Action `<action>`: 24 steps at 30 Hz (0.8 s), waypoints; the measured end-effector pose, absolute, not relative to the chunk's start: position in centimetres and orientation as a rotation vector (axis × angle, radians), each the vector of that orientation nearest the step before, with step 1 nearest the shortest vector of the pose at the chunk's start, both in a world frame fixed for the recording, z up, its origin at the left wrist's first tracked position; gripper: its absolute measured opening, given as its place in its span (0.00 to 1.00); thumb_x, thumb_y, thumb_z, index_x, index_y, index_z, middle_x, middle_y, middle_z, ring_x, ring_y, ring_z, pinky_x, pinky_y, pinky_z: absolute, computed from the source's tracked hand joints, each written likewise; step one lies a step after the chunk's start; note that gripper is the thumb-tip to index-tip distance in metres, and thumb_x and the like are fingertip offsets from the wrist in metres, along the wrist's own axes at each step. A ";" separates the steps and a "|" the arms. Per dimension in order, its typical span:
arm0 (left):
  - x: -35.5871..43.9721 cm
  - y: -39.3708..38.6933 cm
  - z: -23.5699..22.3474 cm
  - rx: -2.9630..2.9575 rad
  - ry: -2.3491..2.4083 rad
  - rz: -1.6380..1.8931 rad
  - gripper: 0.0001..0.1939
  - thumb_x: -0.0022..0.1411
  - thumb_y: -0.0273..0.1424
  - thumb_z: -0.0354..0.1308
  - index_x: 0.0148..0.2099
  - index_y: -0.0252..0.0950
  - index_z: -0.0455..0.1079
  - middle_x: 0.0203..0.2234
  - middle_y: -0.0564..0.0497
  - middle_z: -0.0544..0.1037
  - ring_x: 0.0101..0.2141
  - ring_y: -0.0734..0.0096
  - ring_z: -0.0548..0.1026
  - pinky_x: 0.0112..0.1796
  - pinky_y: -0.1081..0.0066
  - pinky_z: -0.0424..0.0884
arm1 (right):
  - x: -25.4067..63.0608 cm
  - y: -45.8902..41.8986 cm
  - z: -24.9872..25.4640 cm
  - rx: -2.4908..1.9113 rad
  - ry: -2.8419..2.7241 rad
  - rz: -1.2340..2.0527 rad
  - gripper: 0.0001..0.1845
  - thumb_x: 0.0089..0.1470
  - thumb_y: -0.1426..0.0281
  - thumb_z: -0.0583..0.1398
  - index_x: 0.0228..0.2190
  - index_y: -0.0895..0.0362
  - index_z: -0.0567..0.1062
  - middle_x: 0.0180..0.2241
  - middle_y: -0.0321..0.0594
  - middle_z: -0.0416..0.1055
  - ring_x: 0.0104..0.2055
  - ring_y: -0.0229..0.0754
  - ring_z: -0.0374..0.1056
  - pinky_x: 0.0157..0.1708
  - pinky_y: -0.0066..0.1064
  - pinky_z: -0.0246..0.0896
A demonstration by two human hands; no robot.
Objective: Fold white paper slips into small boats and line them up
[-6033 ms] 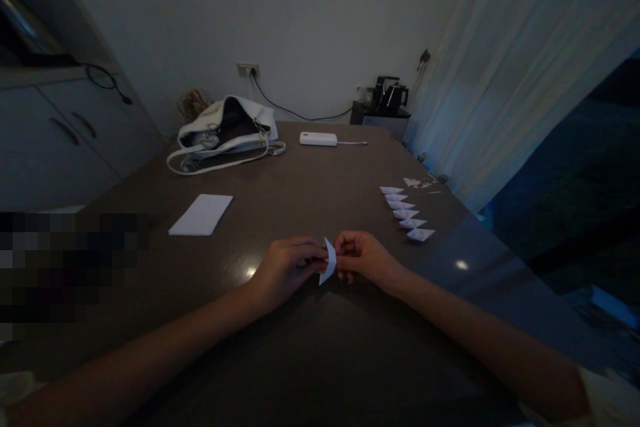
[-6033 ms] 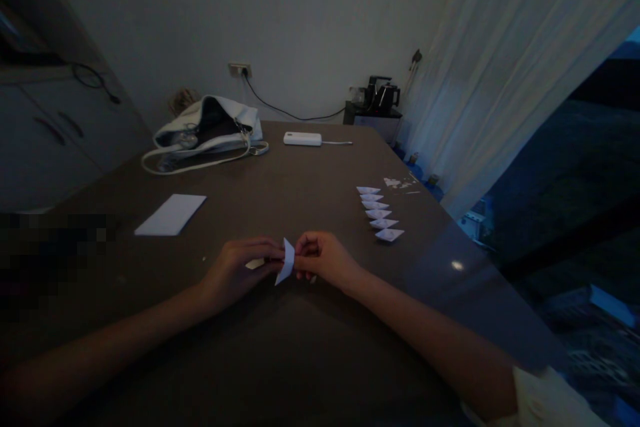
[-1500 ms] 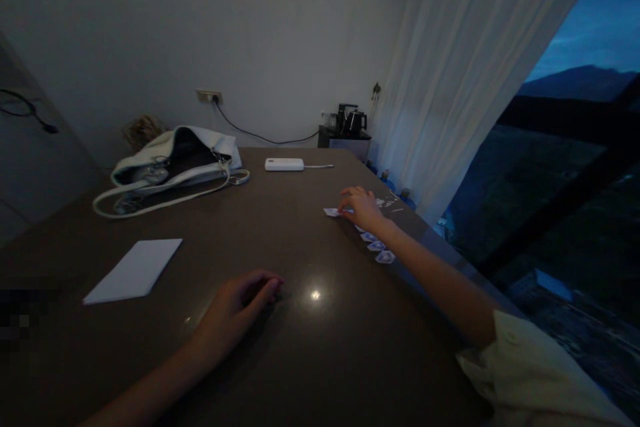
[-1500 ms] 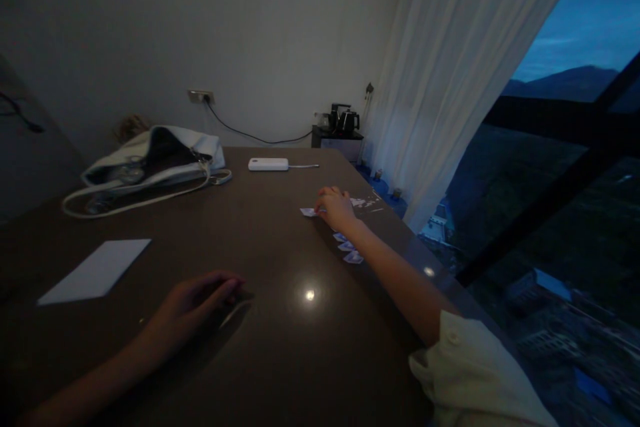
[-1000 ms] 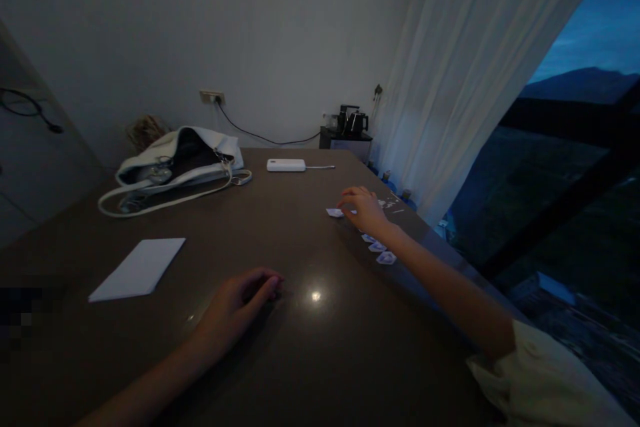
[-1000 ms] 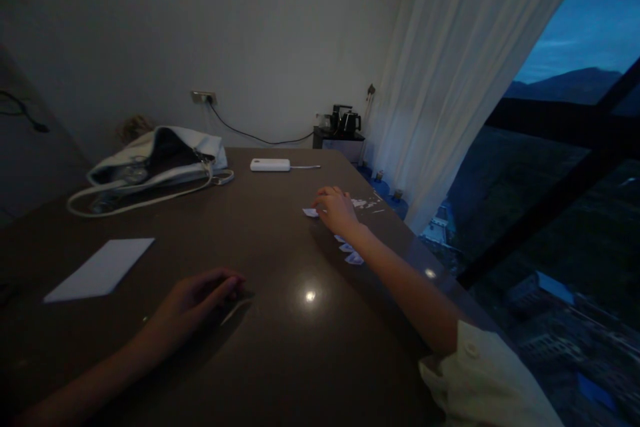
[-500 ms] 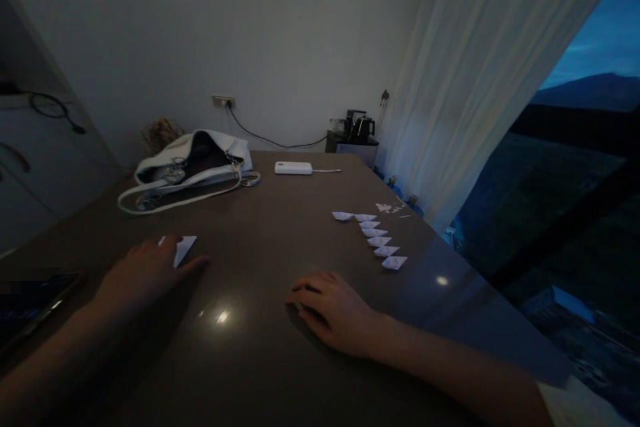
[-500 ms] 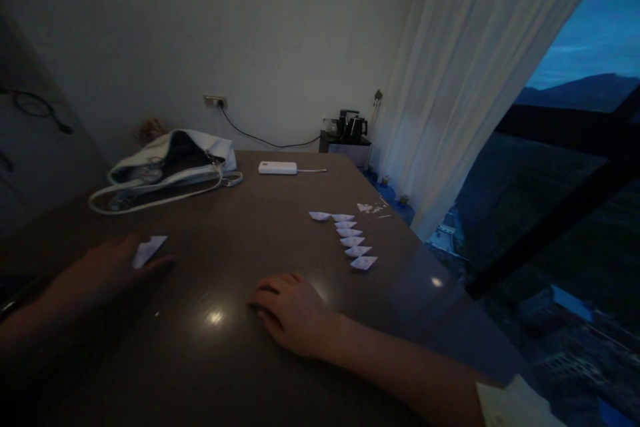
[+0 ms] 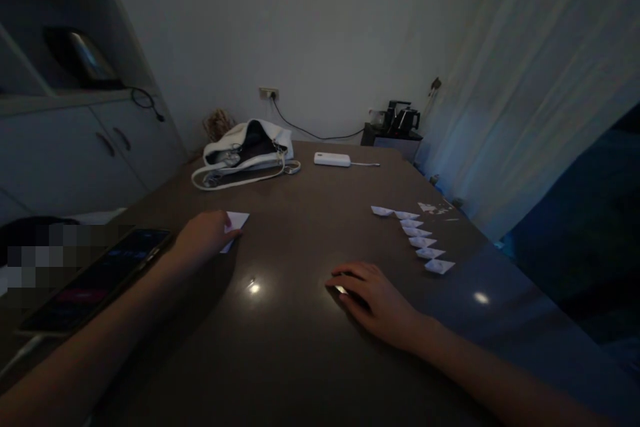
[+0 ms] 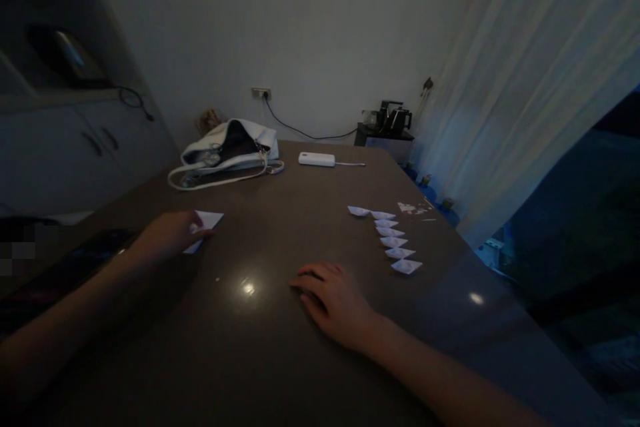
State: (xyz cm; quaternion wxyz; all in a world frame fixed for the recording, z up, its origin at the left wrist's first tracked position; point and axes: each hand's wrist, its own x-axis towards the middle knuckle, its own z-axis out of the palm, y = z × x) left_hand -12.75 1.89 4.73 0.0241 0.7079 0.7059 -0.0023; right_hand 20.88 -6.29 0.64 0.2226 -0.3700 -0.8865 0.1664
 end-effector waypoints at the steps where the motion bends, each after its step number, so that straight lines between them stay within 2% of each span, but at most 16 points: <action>1: -13.0 2.0 4.7 2.188 2.182 0.000 0.22 0.63 0.42 0.49 0.44 0.27 0.71 0.40 0.34 0.77 0.41 0.51 0.74 0.38 0.65 0.67 | 20.9 -6.3 0.6 -1.018 -2.451 0.461 0.18 0.57 0.74 0.55 0.49 0.50 0.71 0.49 0.43 0.68 0.50 0.45 0.63 0.50 0.40 0.57; 6: -13.7 2.6 4.5 2.128 2.205 0.010 0.22 0.58 0.45 0.54 0.41 0.30 0.74 0.39 0.35 0.78 0.41 0.50 0.75 0.38 0.64 0.68 | 20.9 -6.2 0.4 -0.999 -2.455 0.453 0.18 0.57 0.74 0.54 0.48 0.50 0.72 0.49 0.43 0.68 0.51 0.45 0.64 0.50 0.41 0.59; 11: -14.2 3.1 4.7 2.101 2.162 0.002 0.20 0.56 0.45 0.55 0.40 0.34 0.75 0.41 0.39 0.78 0.44 0.53 0.75 0.41 0.65 0.68 | 21.0 -6.2 0.3 -1.007 -2.455 0.446 0.17 0.58 0.72 0.54 0.48 0.48 0.72 0.49 0.43 0.68 0.51 0.45 0.64 0.51 0.43 0.59; 14: -15.1 3.1 5.0 2.102 2.082 -0.023 0.20 0.50 0.42 0.60 0.43 0.37 0.74 0.44 0.42 0.77 0.45 0.54 0.74 0.43 0.66 0.68 | 21.0 -6.1 0.3 -1.000 -2.457 0.454 0.17 0.58 0.72 0.54 0.48 0.48 0.72 0.49 0.43 0.68 0.51 0.45 0.64 0.50 0.43 0.60; 18: -16.4 2.4 6.0 2.086 1.938 -0.099 0.31 0.42 0.34 0.65 0.52 0.41 0.69 0.50 0.46 0.74 0.49 0.55 0.72 0.45 0.66 0.67 | 20.9 -6.1 0.2 -1.003 -2.467 0.448 0.17 0.59 0.71 0.53 0.49 0.47 0.71 0.49 0.43 0.68 0.51 0.46 0.64 0.50 0.43 0.60; 20: -16.7 2.0 6.4 2.090 1.888 -0.126 0.34 0.41 0.31 0.65 0.54 0.41 0.67 0.53 0.45 0.71 0.52 0.55 0.69 0.48 0.65 0.66 | 21.0 -6.1 0.2 -1.000 -2.472 0.444 0.17 0.59 0.71 0.53 0.49 0.47 0.71 0.49 0.43 0.68 0.51 0.46 0.64 0.50 0.44 0.61; 24: -16.8 1.7 6.9 2.137 1.856 -0.129 0.30 0.44 0.29 0.63 0.53 0.39 0.68 0.53 0.45 0.71 0.52 0.57 0.69 0.50 0.67 0.64 | 20.9 -6.0 -0.1 -1.000 -2.473 0.445 0.17 0.59 0.70 0.53 0.49 0.46 0.71 0.49 0.43 0.68 0.52 0.47 0.64 0.50 0.45 0.61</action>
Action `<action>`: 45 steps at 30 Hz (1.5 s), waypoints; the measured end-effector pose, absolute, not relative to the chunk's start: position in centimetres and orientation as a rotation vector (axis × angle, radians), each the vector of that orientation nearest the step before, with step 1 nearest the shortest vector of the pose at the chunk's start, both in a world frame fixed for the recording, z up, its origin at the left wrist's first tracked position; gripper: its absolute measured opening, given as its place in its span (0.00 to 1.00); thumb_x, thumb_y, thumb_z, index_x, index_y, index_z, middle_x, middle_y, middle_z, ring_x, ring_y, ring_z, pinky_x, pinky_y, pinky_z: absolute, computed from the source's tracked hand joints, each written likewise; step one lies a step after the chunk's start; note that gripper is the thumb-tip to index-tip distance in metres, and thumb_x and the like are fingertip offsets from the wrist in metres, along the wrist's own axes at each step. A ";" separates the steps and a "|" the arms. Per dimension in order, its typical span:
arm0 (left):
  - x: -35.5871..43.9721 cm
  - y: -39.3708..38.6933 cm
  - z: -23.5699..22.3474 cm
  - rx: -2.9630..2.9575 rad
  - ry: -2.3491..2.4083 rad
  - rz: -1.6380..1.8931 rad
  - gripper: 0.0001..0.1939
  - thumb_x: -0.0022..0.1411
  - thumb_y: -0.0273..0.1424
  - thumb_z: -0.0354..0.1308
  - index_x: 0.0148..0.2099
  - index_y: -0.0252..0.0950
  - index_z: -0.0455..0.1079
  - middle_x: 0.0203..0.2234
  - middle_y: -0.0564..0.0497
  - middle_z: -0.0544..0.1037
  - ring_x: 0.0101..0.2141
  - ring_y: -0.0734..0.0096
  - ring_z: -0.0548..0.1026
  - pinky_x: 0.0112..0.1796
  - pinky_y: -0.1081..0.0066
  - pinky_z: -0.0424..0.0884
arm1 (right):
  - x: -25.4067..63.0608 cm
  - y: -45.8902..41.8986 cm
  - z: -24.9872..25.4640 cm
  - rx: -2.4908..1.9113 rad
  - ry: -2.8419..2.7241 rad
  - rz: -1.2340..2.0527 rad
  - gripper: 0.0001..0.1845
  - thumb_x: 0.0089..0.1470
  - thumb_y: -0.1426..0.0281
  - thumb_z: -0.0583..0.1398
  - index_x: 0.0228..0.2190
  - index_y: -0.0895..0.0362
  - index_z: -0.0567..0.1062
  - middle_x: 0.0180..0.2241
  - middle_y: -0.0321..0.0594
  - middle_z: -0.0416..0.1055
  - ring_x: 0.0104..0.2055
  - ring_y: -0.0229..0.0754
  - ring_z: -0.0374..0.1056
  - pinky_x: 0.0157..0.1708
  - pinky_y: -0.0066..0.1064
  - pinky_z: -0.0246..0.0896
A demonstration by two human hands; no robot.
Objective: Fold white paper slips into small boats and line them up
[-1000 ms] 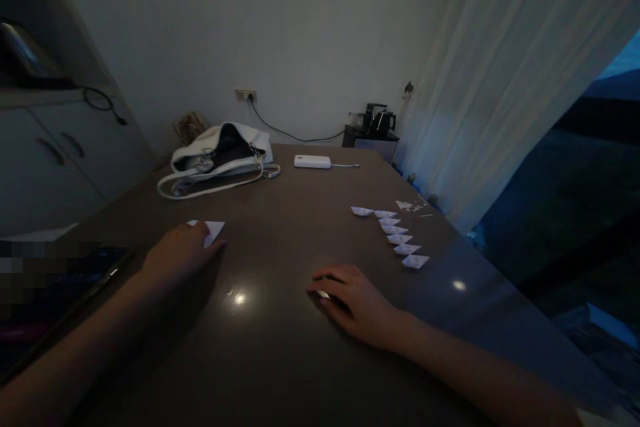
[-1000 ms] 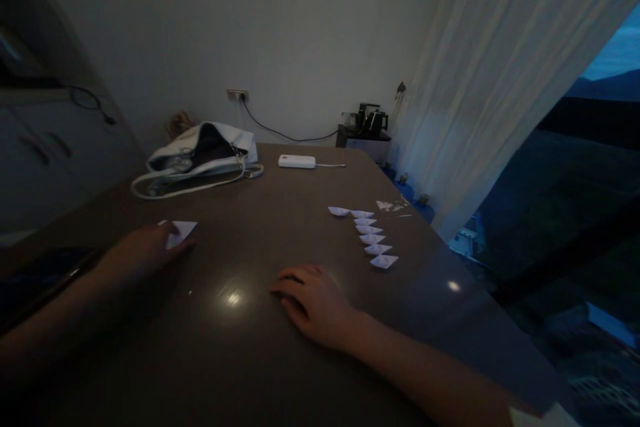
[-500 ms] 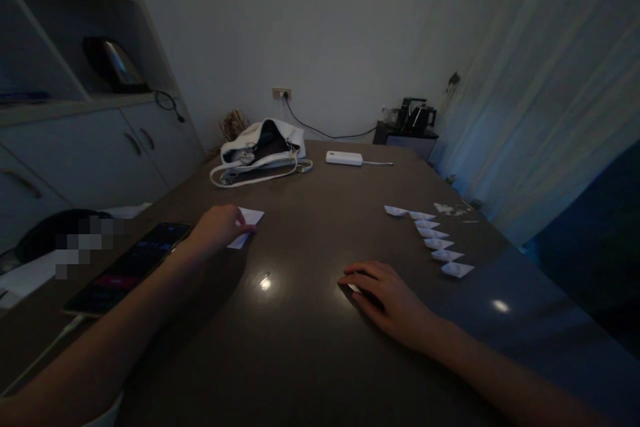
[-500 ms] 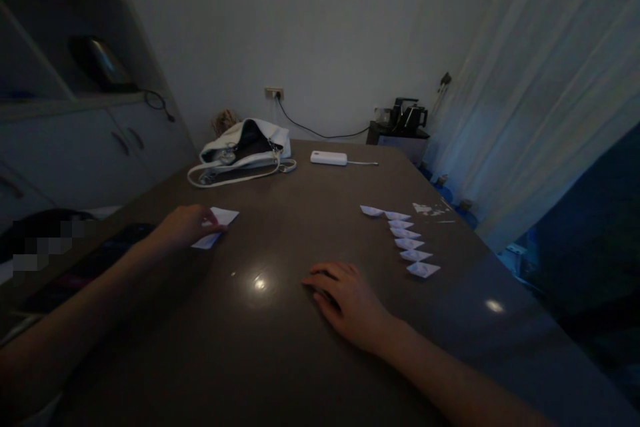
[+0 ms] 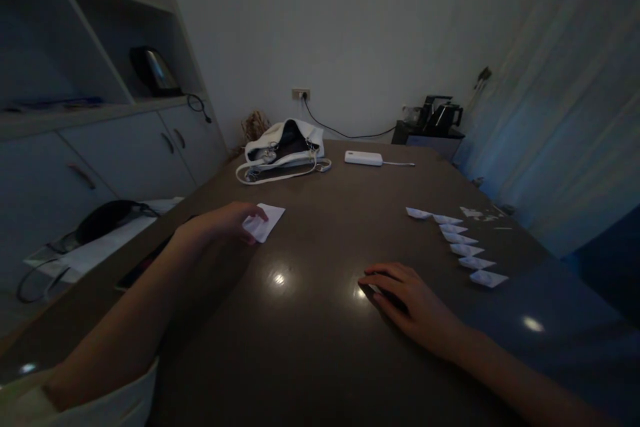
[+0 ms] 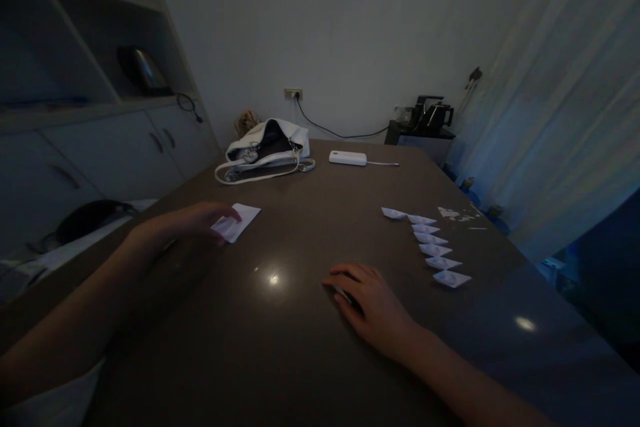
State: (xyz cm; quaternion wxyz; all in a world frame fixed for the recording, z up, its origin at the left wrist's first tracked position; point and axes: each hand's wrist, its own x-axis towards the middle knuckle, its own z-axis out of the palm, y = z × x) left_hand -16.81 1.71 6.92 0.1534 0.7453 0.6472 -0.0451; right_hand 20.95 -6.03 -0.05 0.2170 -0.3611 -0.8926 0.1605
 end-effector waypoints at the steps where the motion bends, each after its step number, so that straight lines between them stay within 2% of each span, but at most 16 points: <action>1: -16.8 1.7 6.9 2.151 1.848 -0.125 0.29 0.45 0.29 0.63 0.53 0.39 0.68 0.52 0.45 0.71 0.51 0.58 0.70 0.49 0.67 0.64 | 20.9 -6.0 -0.1 -1.002 -2.471 0.446 0.18 0.59 0.70 0.53 0.49 0.46 0.71 0.50 0.43 0.68 0.52 0.47 0.64 0.50 0.45 0.61; 6: -17.4 1.9 6.8 2.216 1.794 -0.113 0.26 0.47 0.31 0.63 0.51 0.40 0.71 0.51 0.47 0.72 0.50 0.58 0.70 0.49 0.68 0.64 | 20.9 -5.9 -0.2 -0.991 -2.457 0.435 0.17 0.58 0.70 0.54 0.48 0.46 0.71 0.49 0.43 0.68 0.51 0.47 0.65 0.50 0.44 0.62; 13: -18.1 2.5 6.7 2.197 1.722 -0.145 0.15 0.54 0.36 0.58 0.45 0.41 0.75 0.53 0.50 0.73 0.52 0.59 0.70 0.50 0.69 0.63 | 20.9 -6.0 0.2 -1.027 -2.519 0.432 0.17 0.59 0.72 0.53 0.49 0.50 0.71 0.50 0.44 0.67 0.52 0.46 0.63 0.51 0.44 0.60; 19: -18.4 2.5 6.3 2.186 1.757 -0.130 0.18 0.56 0.36 0.54 0.48 0.38 0.73 0.53 0.46 0.72 0.51 0.58 0.70 0.50 0.67 0.63 | 20.9 -5.9 0.0 -1.017 -2.524 0.409 0.17 0.59 0.72 0.53 0.49 0.51 0.70 0.50 0.44 0.67 0.52 0.45 0.63 0.51 0.42 0.60; 24: -18.4 2.4 6.0 2.222 1.751 -0.164 0.21 0.49 0.34 0.62 0.48 0.41 0.71 0.52 0.47 0.71 0.50 0.57 0.69 0.47 0.67 0.65 | 21.0 -6.0 -0.1 -1.008 -2.520 0.391 0.17 0.59 0.72 0.52 0.49 0.50 0.70 0.50 0.43 0.67 0.52 0.45 0.64 0.51 0.42 0.61; 29: -18.2 2.3 6.1 2.246 1.744 -0.155 0.24 0.48 0.33 0.63 0.50 0.38 0.69 0.50 0.44 0.71 0.48 0.58 0.70 0.45 0.68 0.66 | 21.0 -6.0 0.0 -1.002 -2.517 0.379 0.17 0.59 0.72 0.52 0.49 0.51 0.70 0.50 0.44 0.67 0.52 0.45 0.64 0.50 0.42 0.61; 39: -19.5 3.3 5.0 2.257 1.741 -0.068 0.18 0.54 0.37 0.58 0.48 0.40 0.72 0.49 0.45 0.74 0.47 0.56 0.72 0.45 0.65 0.65 | 20.9 -6.1 0.1 -1.009 -2.522 0.396 0.17 0.60 0.72 0.52 0.49 0.50 0.70 0.50 0.44 0.67 0.52 0.45 0.64 0.51 0.42 0.61; 45: -19.7 3.5 5.0 2.263 1.728 -0.028 0.14 0.54 0.35 0.58 0.44 0.40 0.75 0.46 0.48 0.76 0.45 0.61 0.74 0.45 0.69 0.65 | 21.0 -6.0 -0.1 -0.999 -2.514 0.394 0.16 0.60 0.72 0.52 0.49 0.50 0.70 0.50 0.44 0.67 0.51 0.45 0.64 0.50 0.42 0.62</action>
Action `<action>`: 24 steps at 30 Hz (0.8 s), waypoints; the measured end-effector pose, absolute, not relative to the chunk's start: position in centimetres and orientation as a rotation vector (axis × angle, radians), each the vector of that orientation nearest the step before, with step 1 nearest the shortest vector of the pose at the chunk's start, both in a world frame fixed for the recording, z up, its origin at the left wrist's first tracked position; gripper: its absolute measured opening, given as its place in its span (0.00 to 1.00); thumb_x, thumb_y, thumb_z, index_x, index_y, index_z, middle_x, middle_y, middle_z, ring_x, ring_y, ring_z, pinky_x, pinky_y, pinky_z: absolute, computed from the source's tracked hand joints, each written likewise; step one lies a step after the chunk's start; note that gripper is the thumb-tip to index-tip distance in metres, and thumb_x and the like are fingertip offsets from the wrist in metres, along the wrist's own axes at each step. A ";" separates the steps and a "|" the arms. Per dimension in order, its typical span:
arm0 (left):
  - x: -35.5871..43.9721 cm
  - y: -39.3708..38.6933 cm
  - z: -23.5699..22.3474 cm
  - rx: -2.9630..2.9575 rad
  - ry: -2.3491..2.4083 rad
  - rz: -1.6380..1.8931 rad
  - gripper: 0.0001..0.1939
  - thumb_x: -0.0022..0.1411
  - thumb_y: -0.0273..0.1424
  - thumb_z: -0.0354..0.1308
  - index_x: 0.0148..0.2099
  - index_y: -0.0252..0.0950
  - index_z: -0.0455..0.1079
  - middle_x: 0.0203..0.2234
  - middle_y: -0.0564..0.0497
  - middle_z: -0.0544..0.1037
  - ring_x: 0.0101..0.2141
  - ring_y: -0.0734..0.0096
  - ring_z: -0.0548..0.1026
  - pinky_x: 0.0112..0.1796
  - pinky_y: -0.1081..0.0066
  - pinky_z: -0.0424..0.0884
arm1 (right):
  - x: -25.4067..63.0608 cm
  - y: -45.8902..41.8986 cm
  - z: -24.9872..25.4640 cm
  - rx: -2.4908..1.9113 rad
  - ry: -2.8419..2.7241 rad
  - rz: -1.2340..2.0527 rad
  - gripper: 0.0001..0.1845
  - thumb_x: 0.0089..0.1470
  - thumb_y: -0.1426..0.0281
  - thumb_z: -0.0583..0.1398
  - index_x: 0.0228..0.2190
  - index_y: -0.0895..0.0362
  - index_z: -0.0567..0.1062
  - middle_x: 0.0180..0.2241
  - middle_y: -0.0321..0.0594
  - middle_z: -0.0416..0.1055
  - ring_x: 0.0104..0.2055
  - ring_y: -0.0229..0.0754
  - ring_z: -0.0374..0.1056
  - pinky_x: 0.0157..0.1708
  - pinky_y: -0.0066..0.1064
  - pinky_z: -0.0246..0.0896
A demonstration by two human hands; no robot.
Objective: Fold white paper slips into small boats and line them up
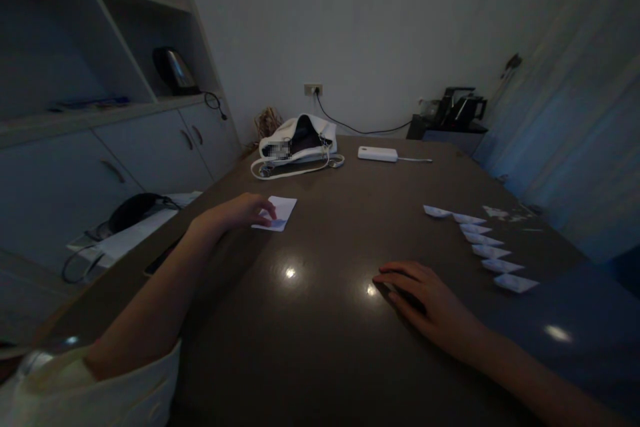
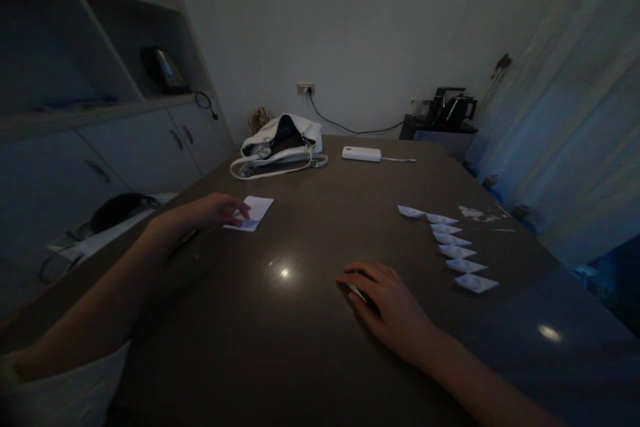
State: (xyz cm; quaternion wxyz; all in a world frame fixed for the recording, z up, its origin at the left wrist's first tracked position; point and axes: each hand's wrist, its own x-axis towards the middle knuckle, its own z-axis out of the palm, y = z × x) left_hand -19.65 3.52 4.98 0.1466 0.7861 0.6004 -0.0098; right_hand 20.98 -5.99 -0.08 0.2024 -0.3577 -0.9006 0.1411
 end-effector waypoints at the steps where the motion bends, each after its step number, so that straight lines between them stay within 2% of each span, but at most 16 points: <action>1: -19.6 3.5 5.0 2.261 1.737 -0.023 0.15 0.55 0.35 0.57 0.44 0.40 0.75 0.46 0.48 0.77 0.44 0.60 0.74 0.45 0.69 0.65 | 21.0 -6.0 -0.1 -1.000 -2.516 0.396 0.16 0.60 0.71 0.53 0.49 0.50 0.70 0.50 0.44 0.67 0.51 0.45 0.64 0.50 0.42 0.62; 5: -19.6 3.4 5.2 2.266 1.762 0.013 0.16 0.58 0.37 0.54 0.45 0.38 0.75 0.44 0.46 0.78 0.42 0.60 0.75 0.42 0.68 0.67 | 21.0 -6.0 -0.1 -1.010 -2.526 0.405 0.17 0.60 0.72 0.52 0.49 0.50 0.70 0.50 0.44 0.67 0.52 0.45 0.63 0.51 0.43 0.61; 10: -19.2 3.3 5.7 2.305 1.726 0.030 0.11 0.58 0.32 0.55 0.38 0.34 0.77 0.34 0.47 0.80 0.35 0.64 0.76 0.39 0.70 0.67 | 21.0 -6.1 0.0 -1.015 -2.514 0.394 0.17 0.60 0.71 0.53 0.49 0.50 0.71 0.50 0.44 0.67 0.52 0.45 0.64 0.50 0.43 0.62; 16: -19.0 2.8 6.2 2.352 1.680 0.063 0.10 0.58 0.28 0.55 0.38 0.33 0.76 0.33 0.51 0.80 0.35 0.66 0.75 0.38 0.70 0.66 | 20.9 -6.1 0.2 -1.007 -2.516 0.394 0.16 0.60 0.72 0.52 0.49 0.51 0.71 0.50 0.44 0.67 0.52 0.45 0.64 0.50 0.43 0.62; 20: -19.0 2.7 6.0 2.338 1.656 0.021 0.08 0.55 0.33 0.58 0.35 0.36 0.77 0.31 0.52 0.79 0.34 0.65 0.75 0.37 0.71 0.66 | 20.9 -6.1 0.2 -1.002 -2.518 0.396 0.17 0.60 0.72 0.53 0.49 0.50 0.71 0.50 0.44 0.67 0.52 0.46 0.64 0.50 0.44 0.61; 24: -18.9 2.6 6.0 2.292 1.656 -0.038 0.12 0.49 0.35 0.62 0.38 0.37 0.76 0.37 0.49 0.79 0.37 0.62 0.75 0.36 0.71 0.67 | 20.9 -6.1 0.2 -1.006 -2.522 0.404 0.17 0.60 0.72 0.52 0.49 0.50 0.70 0.50 0.44 0.67 0.52 0.46 0.64 0.50 0.43 0.61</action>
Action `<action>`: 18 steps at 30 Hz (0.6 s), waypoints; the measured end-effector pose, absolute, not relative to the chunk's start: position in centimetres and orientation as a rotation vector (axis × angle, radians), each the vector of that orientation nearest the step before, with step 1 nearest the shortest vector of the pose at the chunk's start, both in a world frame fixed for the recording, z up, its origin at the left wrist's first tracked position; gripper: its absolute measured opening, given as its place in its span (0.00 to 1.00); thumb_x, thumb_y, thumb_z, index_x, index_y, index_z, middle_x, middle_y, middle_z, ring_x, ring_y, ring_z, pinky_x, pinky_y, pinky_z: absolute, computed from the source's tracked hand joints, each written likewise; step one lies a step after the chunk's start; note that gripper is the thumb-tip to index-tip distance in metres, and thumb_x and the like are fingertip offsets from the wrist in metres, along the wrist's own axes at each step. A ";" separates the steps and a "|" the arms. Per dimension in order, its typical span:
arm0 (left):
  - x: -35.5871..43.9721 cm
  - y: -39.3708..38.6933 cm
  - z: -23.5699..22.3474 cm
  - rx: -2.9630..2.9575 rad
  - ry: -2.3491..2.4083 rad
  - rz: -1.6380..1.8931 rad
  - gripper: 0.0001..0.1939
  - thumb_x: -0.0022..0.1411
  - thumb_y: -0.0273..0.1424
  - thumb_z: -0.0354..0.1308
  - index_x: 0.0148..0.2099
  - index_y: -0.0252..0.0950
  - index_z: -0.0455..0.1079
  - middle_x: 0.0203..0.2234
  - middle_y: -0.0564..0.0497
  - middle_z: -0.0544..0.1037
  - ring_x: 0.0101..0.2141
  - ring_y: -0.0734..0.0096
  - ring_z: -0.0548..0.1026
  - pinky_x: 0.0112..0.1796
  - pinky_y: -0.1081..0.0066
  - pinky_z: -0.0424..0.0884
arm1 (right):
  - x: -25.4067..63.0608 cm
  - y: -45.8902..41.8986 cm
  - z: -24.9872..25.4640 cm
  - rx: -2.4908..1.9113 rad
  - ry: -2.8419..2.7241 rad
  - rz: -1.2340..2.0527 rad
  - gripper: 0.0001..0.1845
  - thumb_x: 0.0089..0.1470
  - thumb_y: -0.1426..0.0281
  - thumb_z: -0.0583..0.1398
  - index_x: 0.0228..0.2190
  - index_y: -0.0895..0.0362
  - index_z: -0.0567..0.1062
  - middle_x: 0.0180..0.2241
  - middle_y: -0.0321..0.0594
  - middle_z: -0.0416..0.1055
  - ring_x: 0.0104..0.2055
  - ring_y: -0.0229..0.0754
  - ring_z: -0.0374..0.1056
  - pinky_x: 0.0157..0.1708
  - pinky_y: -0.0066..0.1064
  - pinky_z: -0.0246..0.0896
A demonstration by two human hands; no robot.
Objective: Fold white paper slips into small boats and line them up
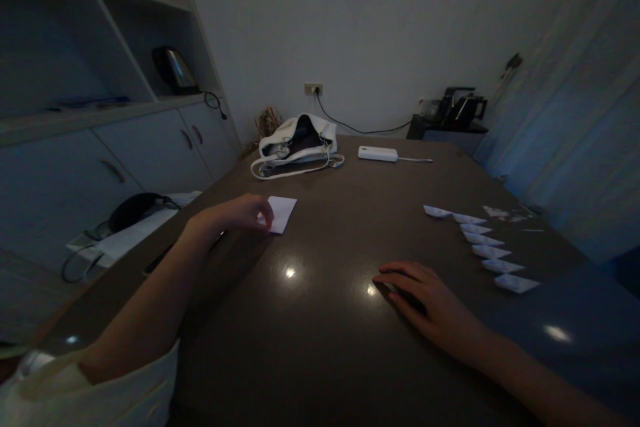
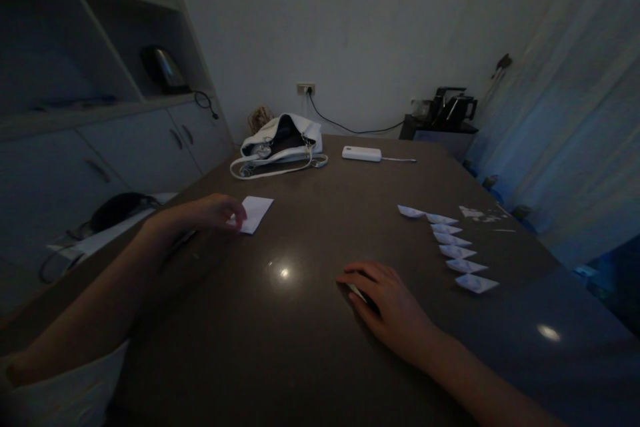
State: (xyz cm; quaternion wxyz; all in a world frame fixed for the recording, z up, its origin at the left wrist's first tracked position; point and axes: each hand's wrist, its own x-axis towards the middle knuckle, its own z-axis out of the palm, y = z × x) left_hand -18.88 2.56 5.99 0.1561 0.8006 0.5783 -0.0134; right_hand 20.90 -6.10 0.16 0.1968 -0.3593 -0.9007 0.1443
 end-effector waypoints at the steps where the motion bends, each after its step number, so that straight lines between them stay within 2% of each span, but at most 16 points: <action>1: -18.8 2.5 6.0 2.281 1.650 -0.053 0.13 0.49 0.35 0.62 0.38 0.37 0.76 0.37 0.49 0.78 0.38 0.62 0.75 0.36 0.71 0.67 | 20.9 -6.1 0.1 -1.004 -2.523 0.404 0.17 0.60 0.72 0.52 0.49 0.50 0.70 0.50 0.44 0.67 0.51 0.46 0.64 0.50 0.43 0.62; 8: -18.8 2.7 5.6 2.301 1.649 0.038 0.21 0.47 0.38 0.65 0.46 0.42 0.72 0.49 0.49 0.73 0.49 0.58 0.69 0.45 0.69 0.63 | 21.0 -6.0 0.0 -1.001 -2.523 0.401 0.17 0.60 0.72 0.52 0.49 0.50 0.70 0.50 0.44 0.67 0.52 0.45 0.64 0.50 0.43 0.61; 18: -19.6 3.3 5.1 2.283 1.569 0.050 0.15 0.50 0.39 0.62 0.42 0.43 0.75 0.44 0.51 0.76 0.45 0.60 0.72 0.44 0.69 0.64 | 20.9 -6.1 0.1 -0.984 -2.505 0.372 0.17 0.59 0.71 0.53 0.48 0.50 0.72 0.49 0.45 0.68 0.51 0.46 0.65 0.49 0.44 0.63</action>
